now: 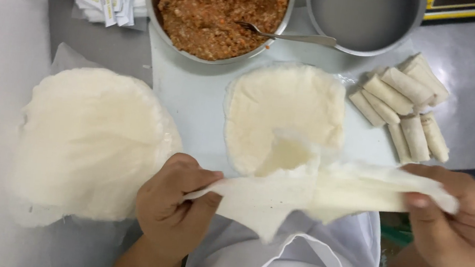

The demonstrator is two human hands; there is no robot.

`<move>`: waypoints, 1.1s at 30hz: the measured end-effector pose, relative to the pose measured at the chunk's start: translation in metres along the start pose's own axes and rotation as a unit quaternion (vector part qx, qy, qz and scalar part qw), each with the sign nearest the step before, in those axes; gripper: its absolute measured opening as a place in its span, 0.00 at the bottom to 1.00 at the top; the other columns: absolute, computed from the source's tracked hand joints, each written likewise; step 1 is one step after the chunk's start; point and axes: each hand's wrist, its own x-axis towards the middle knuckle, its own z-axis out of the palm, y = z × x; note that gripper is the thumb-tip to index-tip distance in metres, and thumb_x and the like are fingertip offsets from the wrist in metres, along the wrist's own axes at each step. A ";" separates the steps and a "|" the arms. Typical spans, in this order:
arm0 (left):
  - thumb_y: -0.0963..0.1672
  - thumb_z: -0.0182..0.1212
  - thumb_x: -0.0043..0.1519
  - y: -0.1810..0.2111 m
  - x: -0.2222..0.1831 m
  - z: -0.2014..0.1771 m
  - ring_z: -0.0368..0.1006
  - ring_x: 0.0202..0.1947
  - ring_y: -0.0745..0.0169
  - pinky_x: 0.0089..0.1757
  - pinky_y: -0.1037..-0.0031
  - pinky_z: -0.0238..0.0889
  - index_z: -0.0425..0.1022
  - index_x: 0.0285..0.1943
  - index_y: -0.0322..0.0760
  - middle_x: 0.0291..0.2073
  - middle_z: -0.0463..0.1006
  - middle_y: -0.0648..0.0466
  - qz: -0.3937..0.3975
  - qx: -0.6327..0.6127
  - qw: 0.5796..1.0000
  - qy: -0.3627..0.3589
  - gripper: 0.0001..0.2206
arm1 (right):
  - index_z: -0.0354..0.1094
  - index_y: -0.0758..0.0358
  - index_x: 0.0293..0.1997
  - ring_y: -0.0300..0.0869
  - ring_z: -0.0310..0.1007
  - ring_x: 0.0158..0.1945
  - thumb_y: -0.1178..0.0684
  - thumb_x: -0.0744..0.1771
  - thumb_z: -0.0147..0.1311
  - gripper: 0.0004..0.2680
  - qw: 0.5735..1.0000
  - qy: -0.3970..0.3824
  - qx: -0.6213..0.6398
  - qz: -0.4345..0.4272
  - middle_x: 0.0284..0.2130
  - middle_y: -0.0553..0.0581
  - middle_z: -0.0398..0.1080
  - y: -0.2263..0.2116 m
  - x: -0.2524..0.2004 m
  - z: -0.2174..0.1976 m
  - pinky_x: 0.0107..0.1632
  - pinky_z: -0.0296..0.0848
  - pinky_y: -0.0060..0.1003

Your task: Separating individual thin spring roll wrappers from a large stack on a preparation table.

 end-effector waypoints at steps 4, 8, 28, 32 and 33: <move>0.35 0.58 0.58 -0.017 -0.014 -0.009 0.64 0.26 0.63 0.32 0.76 0.58 0.75 0.42 0.31 0.29 0.76 0.54 -0.056 -0.088 0.992 0.075 0.06 | 0.52 0.62 0.41 0.38 0.60 0.37 0.53 0.71 0.46 0.07 0.999 0.014 0.013 -0.050 0.35 0.55 0.57 0.009 0.019 -0.012 0.47 0.65 0.33; 0.35 0.61 0.60 -0.023 -0.014 -0.009 0.64 0.25 0.66 0.30 0.79 0.55 0.76 0.42 0.30 0.26 0.73 0.53 -0.096 -0.125 0.980 0.125 0.04 | 0.61 0.57 0.55 0.43 0.79 0.52 0.51 0.77 0.43 0.05 0.998 0.005 0.061 -0.011 0.43 0.57 0.71 0.049 0.004 -0.043 0.57 0.81 0.31; 0.41 0.58 0.70 0.001 0.008 0.011 0.76 0.61 0.47 0.60 0.59 0.73 0.70 0.48 0.38 0.58 0.76 0.42 -0.143 -0.453 0.832 -0.288 0.02 | 0.60 0.49 0.66 0.36 0.76 0.56 0.53 0.61 0.60 0.24 0.842 -0.507 -0.132 0.127 0.56 0.47 0.73 0.012 0.057 0.081 0.48 0.79 0.33; 0.41 0.57 0.70 0.005 0.002 0.003 0.78 0.54 0.40 0.55 0.55 0.74 0.68 0.42 0.37 0.56 0.75 0.36 -0.179 -0.513 0.804 -0.241 0.05 | 0.77 0.54 0.39 0.38 0.69 0.42 0.62 0.64 0.52 0.08 0.899 -0.438 -0.004 0.004 0.38 0.49 0.65 0.020 0.047 0.090 0.45 0.67 0.31; 0.41 0.57 0.70 0.005 0.001 0.000 0.78 0.54 0.40 0.55 0.55 0.74 0.68 0.42 0.37 0.56 0.75 0.36 -0.179 -0.512 0.805 -0.239 0.05 | 0.77 0.54 0.39 0.38 0.69 0.42 0.62 0.64 0.52 0.08 0.898 -0.440 -0.004 0.003 0.38 0.49 0.65 0.011 0.048 0.087 0.45 0.67 0.31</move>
